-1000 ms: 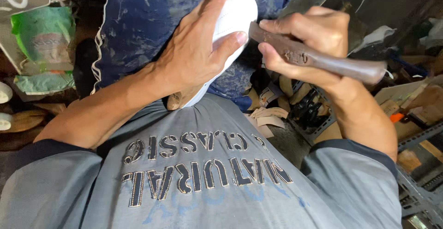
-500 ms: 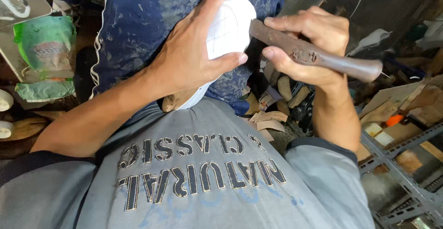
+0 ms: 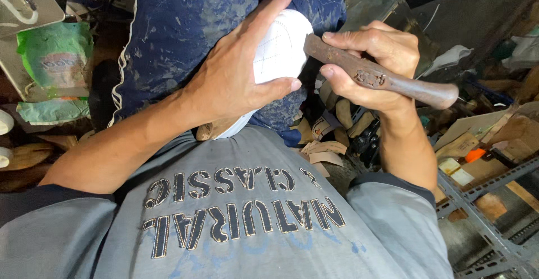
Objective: The person holds a white slip-on shoe on their lap and uses a hammer to tap along the sole and edges. They rotate the shoe to access different areas, striking the sole and the upper part of the shoe repeatedly.
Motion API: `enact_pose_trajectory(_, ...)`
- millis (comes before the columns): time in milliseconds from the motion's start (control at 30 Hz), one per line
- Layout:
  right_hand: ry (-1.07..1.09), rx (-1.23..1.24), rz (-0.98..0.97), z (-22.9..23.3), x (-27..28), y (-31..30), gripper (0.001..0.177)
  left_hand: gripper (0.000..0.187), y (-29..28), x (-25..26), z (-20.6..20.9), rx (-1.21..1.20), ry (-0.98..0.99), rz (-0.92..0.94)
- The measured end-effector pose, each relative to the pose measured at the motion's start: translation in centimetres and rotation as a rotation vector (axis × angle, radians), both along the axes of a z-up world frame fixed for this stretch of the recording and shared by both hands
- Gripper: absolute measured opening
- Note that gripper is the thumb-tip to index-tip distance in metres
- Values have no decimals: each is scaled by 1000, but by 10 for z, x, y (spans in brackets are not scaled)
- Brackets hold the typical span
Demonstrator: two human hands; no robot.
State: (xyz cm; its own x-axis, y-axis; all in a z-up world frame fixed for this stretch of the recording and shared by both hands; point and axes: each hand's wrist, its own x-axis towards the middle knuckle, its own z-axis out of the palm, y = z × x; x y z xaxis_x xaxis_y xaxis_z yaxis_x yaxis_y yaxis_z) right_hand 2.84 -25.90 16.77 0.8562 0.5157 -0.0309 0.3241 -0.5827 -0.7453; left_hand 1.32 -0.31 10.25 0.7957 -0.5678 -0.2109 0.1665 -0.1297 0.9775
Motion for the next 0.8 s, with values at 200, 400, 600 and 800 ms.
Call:
enact_pose_trajectory(200, 114, -42, 93, 0, 18, 4, 33, 100, 1, -7, -10, 23, -24, 4)
enact_pose_trajectory(400, 221, -164, 265, 17, 45, 6, 24, 100, -1, -7, -13, -4, -45, 26)
enact_pose_trajectory(600, 746, -338, 351, -5, 95, 19, 20, 96, -7, 4, -24, 118, -45, -17)
enact_pose_trajectory(800, 221, 78, -207, 10, 21, -57, 39, 98, 14, 47, -4, 90, -265, -177)
